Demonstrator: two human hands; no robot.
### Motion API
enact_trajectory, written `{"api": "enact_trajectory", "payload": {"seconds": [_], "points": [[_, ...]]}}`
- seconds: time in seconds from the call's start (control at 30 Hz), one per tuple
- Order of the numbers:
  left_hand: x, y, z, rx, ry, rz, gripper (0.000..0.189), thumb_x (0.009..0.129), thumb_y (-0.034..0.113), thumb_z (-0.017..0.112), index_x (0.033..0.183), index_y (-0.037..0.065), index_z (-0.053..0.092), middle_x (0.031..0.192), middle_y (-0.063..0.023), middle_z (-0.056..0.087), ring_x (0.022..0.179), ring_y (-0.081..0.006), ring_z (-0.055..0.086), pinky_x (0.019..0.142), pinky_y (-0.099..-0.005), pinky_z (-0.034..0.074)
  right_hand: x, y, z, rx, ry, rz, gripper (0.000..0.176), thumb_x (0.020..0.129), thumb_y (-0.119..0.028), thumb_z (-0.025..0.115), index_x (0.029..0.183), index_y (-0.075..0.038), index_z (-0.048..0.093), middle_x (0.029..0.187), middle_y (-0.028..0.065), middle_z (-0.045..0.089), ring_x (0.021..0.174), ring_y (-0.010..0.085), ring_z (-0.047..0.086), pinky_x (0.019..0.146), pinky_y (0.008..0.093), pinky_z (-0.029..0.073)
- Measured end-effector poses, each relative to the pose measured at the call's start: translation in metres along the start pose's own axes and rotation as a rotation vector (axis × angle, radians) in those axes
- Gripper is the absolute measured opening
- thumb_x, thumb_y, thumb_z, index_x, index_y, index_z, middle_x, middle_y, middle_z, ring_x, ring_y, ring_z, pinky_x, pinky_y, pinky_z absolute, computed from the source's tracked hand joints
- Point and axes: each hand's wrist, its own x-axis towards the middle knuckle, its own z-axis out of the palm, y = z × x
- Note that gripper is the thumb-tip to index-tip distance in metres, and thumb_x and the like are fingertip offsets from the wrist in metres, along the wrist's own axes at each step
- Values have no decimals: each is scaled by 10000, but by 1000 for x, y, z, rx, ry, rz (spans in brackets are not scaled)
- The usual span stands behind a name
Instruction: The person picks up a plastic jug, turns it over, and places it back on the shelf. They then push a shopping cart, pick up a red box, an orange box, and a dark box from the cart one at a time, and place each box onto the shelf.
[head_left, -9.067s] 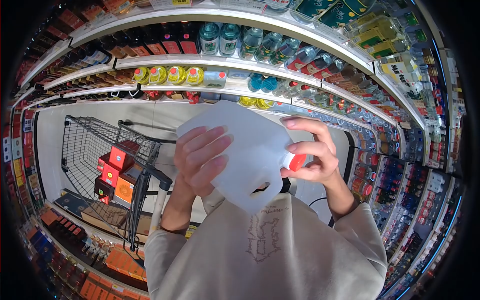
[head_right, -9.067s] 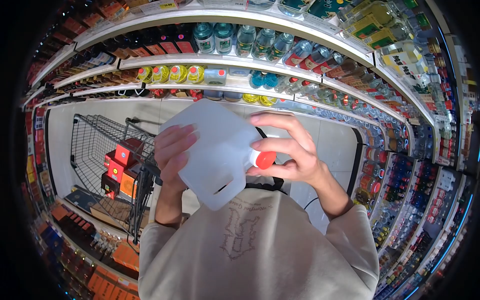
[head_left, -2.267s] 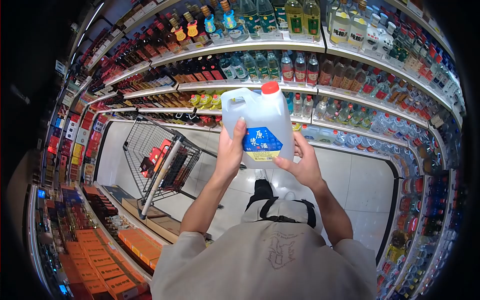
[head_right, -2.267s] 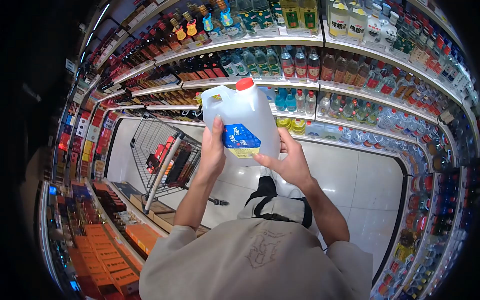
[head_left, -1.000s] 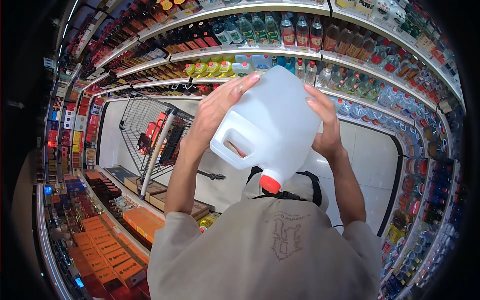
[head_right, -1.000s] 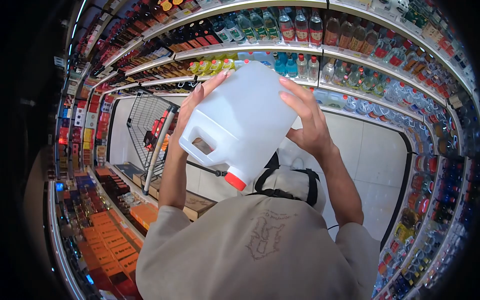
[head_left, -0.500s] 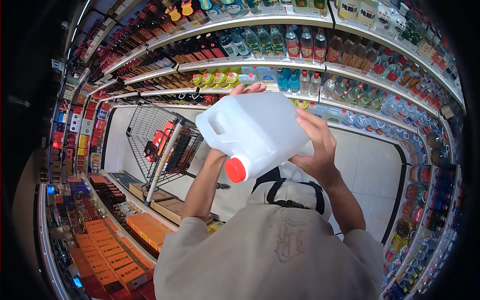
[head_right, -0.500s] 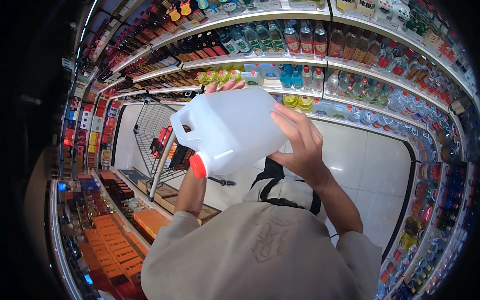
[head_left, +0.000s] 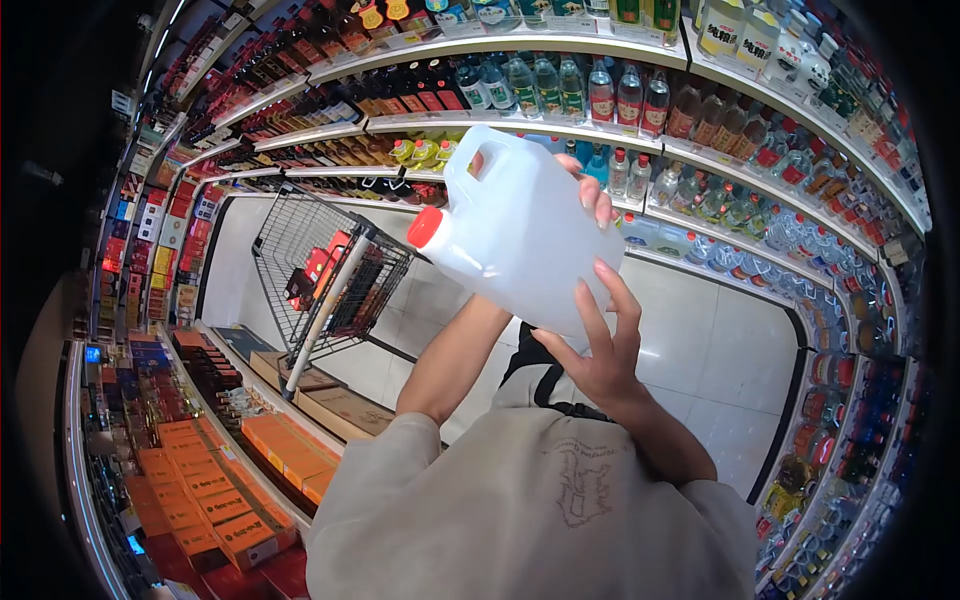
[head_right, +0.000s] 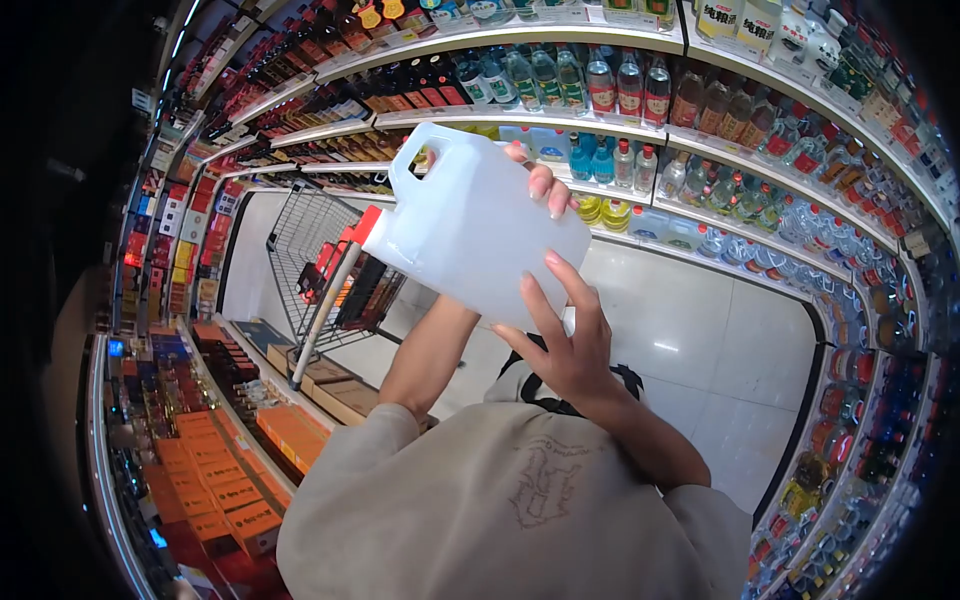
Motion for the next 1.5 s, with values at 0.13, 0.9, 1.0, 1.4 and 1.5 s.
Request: {"api": "enact_trajectory", "payload": {"seconds": [0.13,0.9,1.0,1.4,1.5], "points": [[2,-6,0,-123,-49,-95,698,1031,719,359,1329,132,588,1009,-113,590,950,-319,549,1044,-499,409,-9,4,-4,-7,-40,-16,789,746,-253,949,1420,-90,572,1472,223,477,1250,353,599,829,370,558],[-3,-11,-3,-193,-31,-210,726,949,677,544,1306,46,578,1042,-163,618,1001,-351,588,950,-459,461,-22,12,-6,66,-43,-79,716,725,-186,962,1357,-109,633,1507,239,471,1175,308,581,747,343,523],[1,-8,-1,-219,-94,-224,612,1007,586,534,1390,109,541,1066,-135,584,1029,-330,570,1059,-504,431,-17,11,-4,90,-37,-98,660,737,-178,955,1323,-109,659,1489,235,494,1187,311,583,755,341,521],[14,14,9,-193,-52,-139,527,1015,525,562,1397,163,524,1122,-90,563,1057,-297,540,1098,-496,418,20,7,1,313,2,-7,405,920,-129,773,1316,-109,690,1446,202,555,1046,262,642,740,321,540],[16,22,9,-181,-42,-143,511,1023,496,562,1402,157,514,1142,-90,562,1087,-301,540,1110,-498,404,19,8,1,479,-25,132,342,998,-102,666,1331,-28,656,1451,242,546,1147,277,634,796,321,538]]}}
